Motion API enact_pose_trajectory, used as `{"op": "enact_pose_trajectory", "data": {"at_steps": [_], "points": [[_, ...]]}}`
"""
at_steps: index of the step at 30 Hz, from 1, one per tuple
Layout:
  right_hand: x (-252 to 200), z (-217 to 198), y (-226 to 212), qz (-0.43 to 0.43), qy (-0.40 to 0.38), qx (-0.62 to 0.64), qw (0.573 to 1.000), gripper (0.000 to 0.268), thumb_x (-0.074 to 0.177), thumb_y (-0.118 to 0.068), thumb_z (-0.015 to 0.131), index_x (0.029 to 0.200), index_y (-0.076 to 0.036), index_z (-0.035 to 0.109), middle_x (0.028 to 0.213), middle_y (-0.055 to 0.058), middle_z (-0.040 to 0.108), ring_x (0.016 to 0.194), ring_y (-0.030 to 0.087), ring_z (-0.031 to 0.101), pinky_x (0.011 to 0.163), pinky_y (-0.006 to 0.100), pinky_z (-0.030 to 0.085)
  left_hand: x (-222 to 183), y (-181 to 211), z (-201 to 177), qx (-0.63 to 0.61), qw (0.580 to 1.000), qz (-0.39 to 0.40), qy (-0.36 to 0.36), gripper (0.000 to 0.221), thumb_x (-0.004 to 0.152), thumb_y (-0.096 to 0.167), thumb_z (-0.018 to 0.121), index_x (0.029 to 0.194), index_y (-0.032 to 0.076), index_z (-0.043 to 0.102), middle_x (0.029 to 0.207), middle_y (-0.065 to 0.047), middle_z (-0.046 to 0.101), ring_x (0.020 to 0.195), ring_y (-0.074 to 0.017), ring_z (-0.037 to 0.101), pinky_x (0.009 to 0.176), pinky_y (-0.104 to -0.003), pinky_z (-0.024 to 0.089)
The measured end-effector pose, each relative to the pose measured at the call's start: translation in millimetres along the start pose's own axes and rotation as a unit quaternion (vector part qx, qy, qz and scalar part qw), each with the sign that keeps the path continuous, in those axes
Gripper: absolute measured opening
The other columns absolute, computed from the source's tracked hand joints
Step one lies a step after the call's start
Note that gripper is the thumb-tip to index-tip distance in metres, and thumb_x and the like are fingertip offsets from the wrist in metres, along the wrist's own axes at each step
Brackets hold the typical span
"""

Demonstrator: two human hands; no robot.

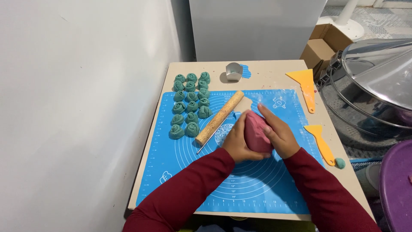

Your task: A person is kneading and folding a piece of pink dough on a blue silicone mat in a bakery production area.

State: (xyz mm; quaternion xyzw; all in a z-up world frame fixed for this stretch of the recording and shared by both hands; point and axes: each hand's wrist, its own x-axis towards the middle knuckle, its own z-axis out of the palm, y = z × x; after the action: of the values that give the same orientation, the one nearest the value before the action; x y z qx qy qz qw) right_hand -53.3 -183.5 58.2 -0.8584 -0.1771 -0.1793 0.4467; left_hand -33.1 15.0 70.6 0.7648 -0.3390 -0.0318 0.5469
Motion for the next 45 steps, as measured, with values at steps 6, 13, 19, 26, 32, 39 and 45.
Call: {"op": "enact_pose_trajectory", "data": {"at_steps": [6, 13, 19, 26, 32, 39, 45], "points": [[5.6, 2.8, -14.7, -0.007, -0.008, -0.106, 0.994, 0.087, 0.070, -0.057, 0.084, 0.143, -0.016, 0.061, 0.129, 0.010, 0.070, 0.122, 0.034, 0.065, 0.103, 0.051, 0.051, 5.5, -27.4, 13.6, 0.009, 0.999, -0.021, -0.036, 0.138, 0.046, 0.070, 0.084, 0.156, 0.012, 0.025, 0.143, -0.016, 0.052, 0.133, -0.0346, 0.055, 0.112, -0.048, 0.048], [6.5, 7.6, -19.6, -0.027, 0.002, -0.112, 0.993, 0.053, 0.077, -0.050, 0.082, 0.118, -0.018, 0.072, 0.103, 0.007, 0.075, 0.098, 0.033, 0.073, 0.086, 0.048, 0.059, -2.2, -54.0, 29.5, 0.107, 0.993, 0.043, 0.005, 0.100, 0.061, 0.046, 0.082, 0.139, 0.002, 0.038, 0.124, -0.021, 0.057, 0.114, -0.0432, 0.064, 0.101, -0.054, 0.054], [1.1, 12.4, 12.4, -0.016, 0.047, -0.139, 0.989, 0.037, 0.082, -0.053, 0.077, 0.100, -0.021, 0.072, 0.081, 0.003, 0.072, 0.079, 0.031, 0.071, 0.071, 0.044, 0.059, 5.1, -78.5, 38.2, 0.206, 0.976, 0.068, -0.007, 0.081, 0.068, 0.039, 0.079, 0.135, 0.008, 0.044, 0.111, -0.013, 0.061, 0.103, -0.0368, 0.069, 0.097, -0.049, 0.056], [-8.1, 14.8, 36.9, 0.004, 0.121, -0.159, 0.980, 0.034, 0.090, -0.049, 0.072, 0.083, -0.016, 0.065, 0.065, 0.009, 0.061, 0.065, 0.032, 0.066, 0.061, 0.041, 0.054, 7.7, -85.0, 40.4, 0.239, 0.965, 0.107, 0.021, 0.054, 0.078, 0.055, 0.072, 0.108, 0.014, 0.054, 0.088, -0.008, 0.062, 0.086, -0.0313, 0.070, 0.084, -0.045, 0.058], [-3.5, 11.6, 6.9, 0.007, 0.115, -0.171, 0.978, 0.030, 0.094, -0.047, 0.066, 0.089, -0.018, 0.067, 0.071, 0.009, 0.065, 0.072, 0.033, 0.068, 0.065, 0.043, 0.055, 9.8, -82.9, 32.8, 0.167, 0.983, 0.076, -0.017, 0.059, 0.080, 0.046, 0.076, 0.123, 0.013, 0.052, 0.105, -0.011, 0.065, 0.105, -0.0339, 0.068, 0.096, -0.047, 0.055], [2.9, 2.4, -62.2, 0.052, 0.104, 0.007, 0.993, 0.063, 0.108, -0.048, 0.033, 0.130, 0.005, 0.060, 0.130, 0.029, 0.060, 0.133, 0.040, 0.049, 0.114, 0.052, 0.036, 9.0, -52.8, 9.3, 0.074, 0.993, 0.059, -0.071, 0.122, 0.082, 0.067, 0.065, 0.164, 0.012, -0.007, 0.141, -0.034, 0.052, 0.135, -0.0502, 0.050, 0.114, -0.063, 0.040], [4.9, -17.3, -2.7, 0.123, 0.129, -0.071, 0.981, 0.067, 0.112, -0.021, 0.009, 0.129, -0.013, 0.073, 0.126, 0.013, 0.073, 0.118, 0.043, 0.062, 0.110, 0.053, 0.043, 0.8, -35.0, 1.8, 0.096, 0.994, 0.028, -0.041, 0.083, 0.096, 0.071, 0.042, 0.160, 0.018, 0.031, 0.164, -0.022, 0.025, 0.147, -0.0465, 0.035, 0.117, -0.067, 0.028]]}}
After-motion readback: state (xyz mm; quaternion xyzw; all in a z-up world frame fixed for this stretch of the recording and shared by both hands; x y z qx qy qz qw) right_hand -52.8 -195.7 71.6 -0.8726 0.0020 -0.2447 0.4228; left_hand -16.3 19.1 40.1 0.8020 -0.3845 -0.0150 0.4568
